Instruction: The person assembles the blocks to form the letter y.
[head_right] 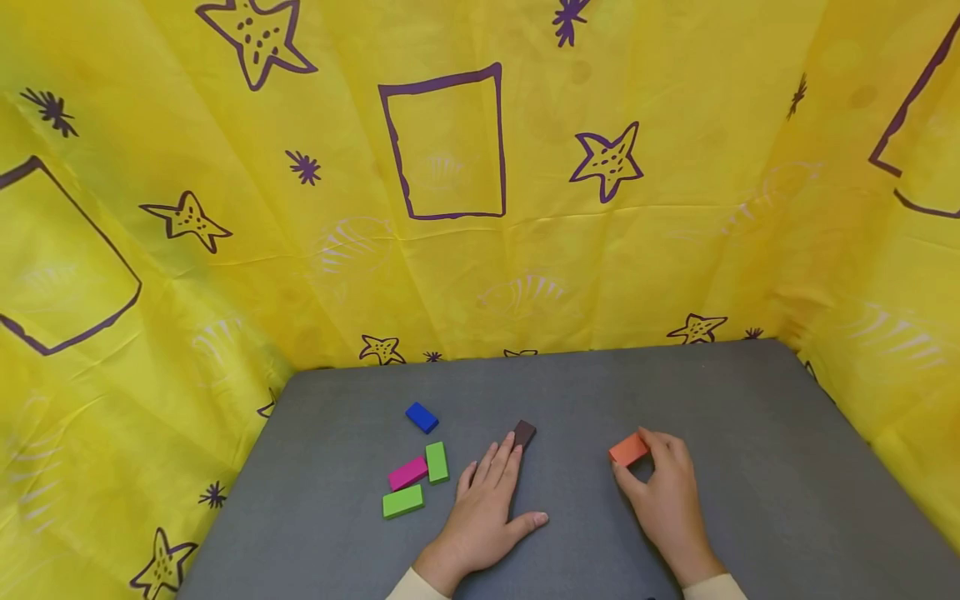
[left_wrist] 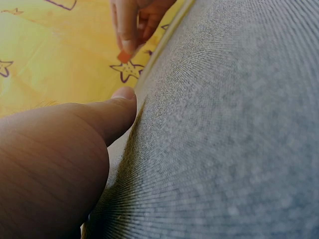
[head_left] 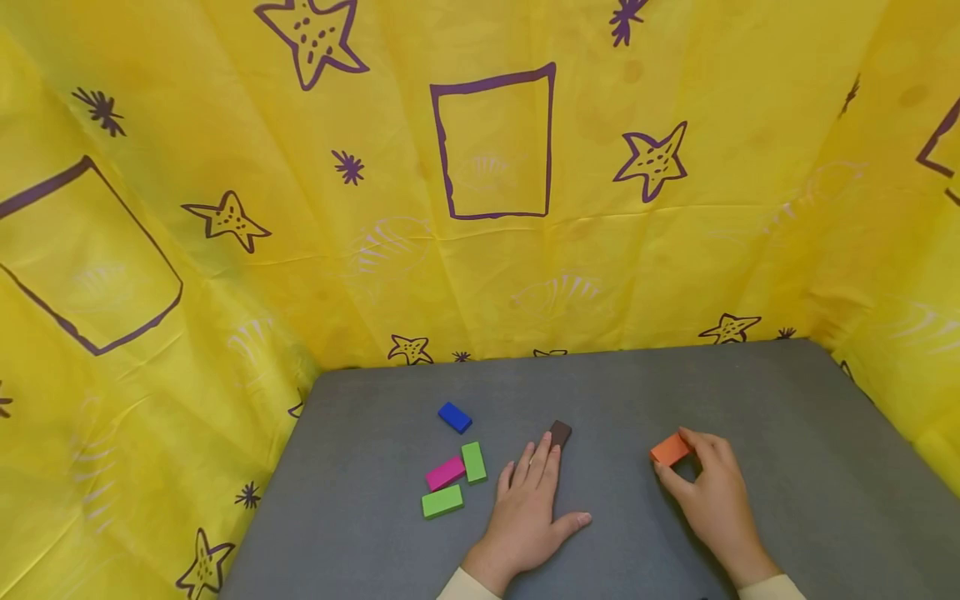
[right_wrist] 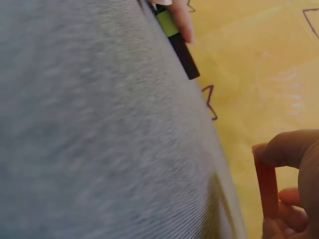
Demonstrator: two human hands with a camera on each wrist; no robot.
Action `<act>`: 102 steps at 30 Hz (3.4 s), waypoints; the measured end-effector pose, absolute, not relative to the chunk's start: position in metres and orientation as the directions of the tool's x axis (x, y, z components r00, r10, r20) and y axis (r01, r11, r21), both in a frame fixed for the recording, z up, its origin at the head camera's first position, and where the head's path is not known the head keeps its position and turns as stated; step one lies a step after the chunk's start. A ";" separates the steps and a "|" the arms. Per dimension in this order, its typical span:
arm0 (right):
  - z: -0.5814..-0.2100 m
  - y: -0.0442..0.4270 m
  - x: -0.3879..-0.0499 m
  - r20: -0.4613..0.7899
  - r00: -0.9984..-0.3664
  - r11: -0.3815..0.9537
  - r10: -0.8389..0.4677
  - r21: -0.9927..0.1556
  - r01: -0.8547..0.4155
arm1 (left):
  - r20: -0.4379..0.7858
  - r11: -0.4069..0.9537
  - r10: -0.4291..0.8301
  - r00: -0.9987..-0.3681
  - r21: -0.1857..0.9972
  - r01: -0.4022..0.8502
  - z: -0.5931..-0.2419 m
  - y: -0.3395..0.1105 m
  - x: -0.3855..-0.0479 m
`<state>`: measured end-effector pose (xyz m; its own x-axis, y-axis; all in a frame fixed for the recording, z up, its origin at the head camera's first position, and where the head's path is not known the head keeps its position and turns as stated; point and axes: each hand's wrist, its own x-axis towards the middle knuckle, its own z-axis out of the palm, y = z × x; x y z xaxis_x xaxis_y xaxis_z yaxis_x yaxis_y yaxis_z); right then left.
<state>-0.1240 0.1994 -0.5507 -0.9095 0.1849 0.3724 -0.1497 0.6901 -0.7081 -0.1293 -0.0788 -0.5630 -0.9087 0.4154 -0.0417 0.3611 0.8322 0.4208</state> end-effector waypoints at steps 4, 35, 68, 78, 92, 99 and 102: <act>-0.543 0.196 -0.130 0.357 -0.915 0.676 0.189 -0.723 -0.142 | -0.045 0.832 0.413 -0.910 0.424 0.357 -0.562 -0.079 -0.129; -0.533 0.164 -0.189 0.396 -0.918 0.638 0.032 -0.715 -0.287 | -0.040 0.831 0.470 -0.882 0.356 0.427 -0.560 -0.079 -0.128; -0.568 0.156 -0.205 0.286 -0.958 0.610 -0.035 -0.753 -0.247 | -0.013 0.754 0.596 -0.803 0.353 0.554 -0.563 -0.084 -0.131; -0.569 0.149 -0.200 0.298 -0.953 0.610 -0.044 -0.748 -0.262 | -0.029 0.747 0.604 -0.796 0.369 0.554 -0.563 -0.084 -0.133; -0.570 0.151 -0.199 0.294 -0.955 0.597 -0.037 -0.760 -0.257 | -0.034 0.759 0.585 -0.810 0.374 0.533 -0.563 -0.082 -0.133; -0.570 0.152 -0.199 0.278 -0.960 0.603 -0.038 -0.759 -0.244 | -0.033 0.749 0.593 -0.805 0.389 0.536 -0.562 -0.084 -0.133; -0.571 0.152 -0.199 0.281 -0.959 0.602 -0.038 -0.760 -0.246 | -0.032 0.749 0.596 -0.803 0.383 0.540 -0.563 -0.084 -0.133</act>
